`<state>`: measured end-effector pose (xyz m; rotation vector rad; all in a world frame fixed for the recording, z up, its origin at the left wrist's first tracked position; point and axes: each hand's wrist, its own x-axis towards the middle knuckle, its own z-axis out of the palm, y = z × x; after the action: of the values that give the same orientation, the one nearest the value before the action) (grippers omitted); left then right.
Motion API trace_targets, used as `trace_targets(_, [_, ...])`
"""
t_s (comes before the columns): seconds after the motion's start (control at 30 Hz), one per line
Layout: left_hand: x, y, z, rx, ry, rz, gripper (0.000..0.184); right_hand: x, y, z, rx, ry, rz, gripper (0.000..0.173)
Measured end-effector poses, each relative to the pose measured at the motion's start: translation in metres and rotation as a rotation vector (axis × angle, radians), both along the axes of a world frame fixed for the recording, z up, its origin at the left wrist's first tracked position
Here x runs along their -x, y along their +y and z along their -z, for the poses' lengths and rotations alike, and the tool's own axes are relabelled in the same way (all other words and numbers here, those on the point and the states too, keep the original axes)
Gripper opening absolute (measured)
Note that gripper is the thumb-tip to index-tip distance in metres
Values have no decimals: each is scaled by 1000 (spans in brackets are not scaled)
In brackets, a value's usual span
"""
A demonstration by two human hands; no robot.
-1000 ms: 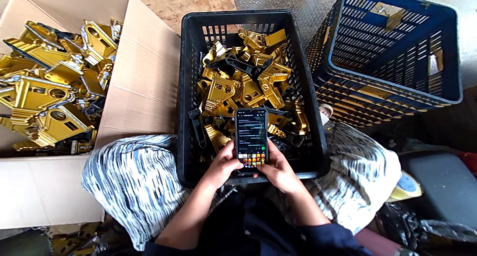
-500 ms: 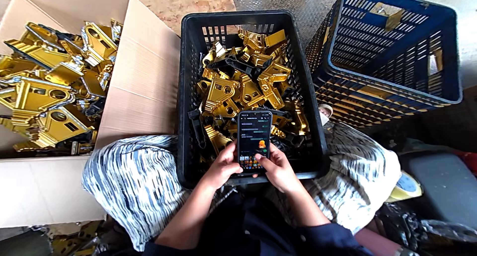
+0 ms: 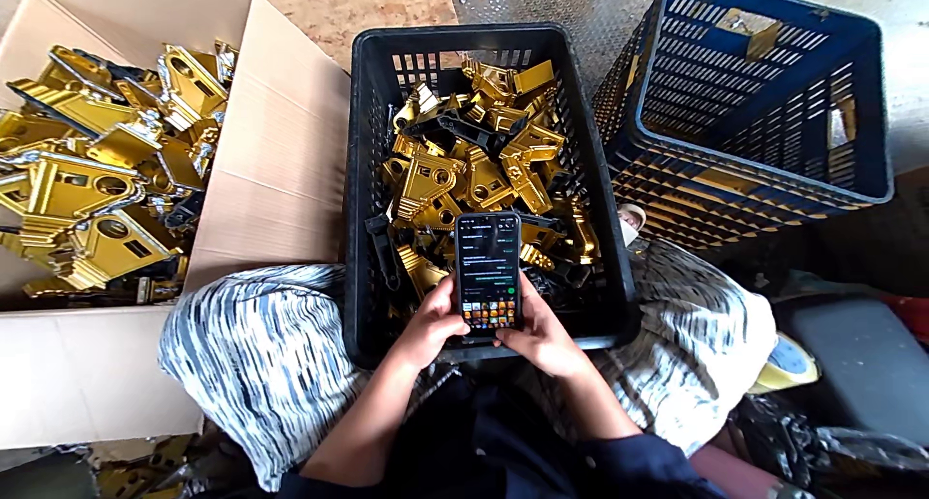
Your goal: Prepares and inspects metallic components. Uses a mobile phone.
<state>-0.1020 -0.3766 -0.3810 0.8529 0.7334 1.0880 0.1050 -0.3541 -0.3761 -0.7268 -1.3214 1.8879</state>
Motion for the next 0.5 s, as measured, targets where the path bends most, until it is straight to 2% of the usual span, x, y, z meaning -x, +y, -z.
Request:
trace_targets(0.03, [0, 0, 0, 3, -3, -8, 77, -1, 1, -2, -15, -19, -26, 101])
trace_targets(0.1, [0, 0, 0, 1, -6, -14, 77, -1, 1, -5, -28, -63, -41, 107])
trace_targets(0.5, [0, -1, 0, 2, 4, -22, 76, -1, 1, -4, -12, -55, -34, 102])
